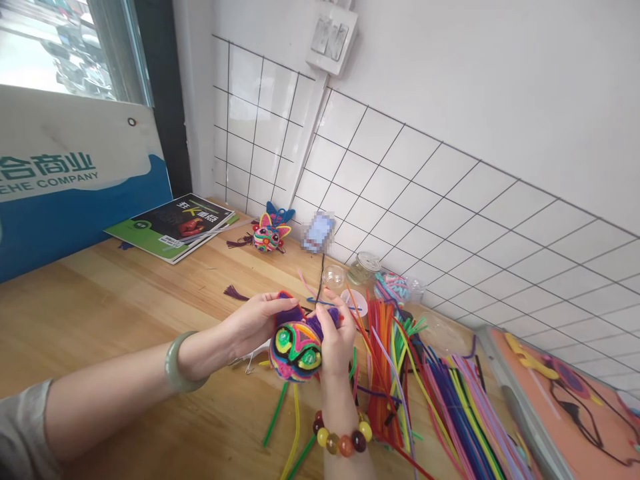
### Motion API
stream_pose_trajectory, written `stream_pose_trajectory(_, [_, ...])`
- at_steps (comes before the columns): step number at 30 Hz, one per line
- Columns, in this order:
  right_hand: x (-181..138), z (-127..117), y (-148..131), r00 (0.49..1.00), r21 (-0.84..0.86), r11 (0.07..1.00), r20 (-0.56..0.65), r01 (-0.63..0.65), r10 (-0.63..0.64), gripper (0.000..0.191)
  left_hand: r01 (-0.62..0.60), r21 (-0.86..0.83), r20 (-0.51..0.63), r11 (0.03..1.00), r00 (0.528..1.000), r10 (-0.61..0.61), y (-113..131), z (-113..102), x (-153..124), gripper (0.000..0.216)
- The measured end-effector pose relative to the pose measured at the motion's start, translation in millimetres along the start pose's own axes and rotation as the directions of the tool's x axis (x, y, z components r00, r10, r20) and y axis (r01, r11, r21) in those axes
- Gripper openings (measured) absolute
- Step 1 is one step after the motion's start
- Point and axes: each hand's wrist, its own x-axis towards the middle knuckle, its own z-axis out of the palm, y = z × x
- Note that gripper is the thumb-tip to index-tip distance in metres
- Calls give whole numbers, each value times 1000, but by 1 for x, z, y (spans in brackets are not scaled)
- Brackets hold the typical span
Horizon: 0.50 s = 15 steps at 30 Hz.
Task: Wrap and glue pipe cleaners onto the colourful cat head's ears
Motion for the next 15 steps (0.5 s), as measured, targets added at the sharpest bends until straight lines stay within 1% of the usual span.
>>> stream_pose_trajectory(2, [3,-1,3,998,30,998,13,-58,58,39,14,11,7,1000,1000,-14,2,0,0,7])
stream_pose_trajectory(4, [5,-3,4,998,7,998,9,-70,70,39,21,29,21,999,1000,-22,3,1,0,11])
stream_pose_trajectory(5, [5,-4,4,999,-36,998,3,-42,43,37,23,39,31,999,999,-24,3,1,-1,14])
stream_pose_trajectory(8, [4,-9,1,994,-197,974,10,109,-109,27,24,67,62,997,998,-28,1,0,-2,21])
stream_pose_trajectory(10, [2,-10,-4,979,-262,944,38,201,-198,23,28,78,64,997,997,-33,0,0,-3,25])
stream_pose_trajectory(11, [1,-10,-6,975,-271,937,41,221,-219,22,38,82,60,996,997,-43,-1,0,-3,26])
stream_pose_trajectory(12, [1,-9,-8,976,-265,940,35,214,-213,21,53,90,58,995,997,-59,-2,-1,-3,28])
stream_pose_trajectory(13, [1,-7,-10,984,-233,957,7,176,-179,21,71,103,58,992,995,-77,-3,-1,-4,30])
stream_pose_trajectory(15, [3,-2,-12,996,-109,993,-66,48,-56,25,94,142,81,985,991,-106,-5,-1,-5,32])
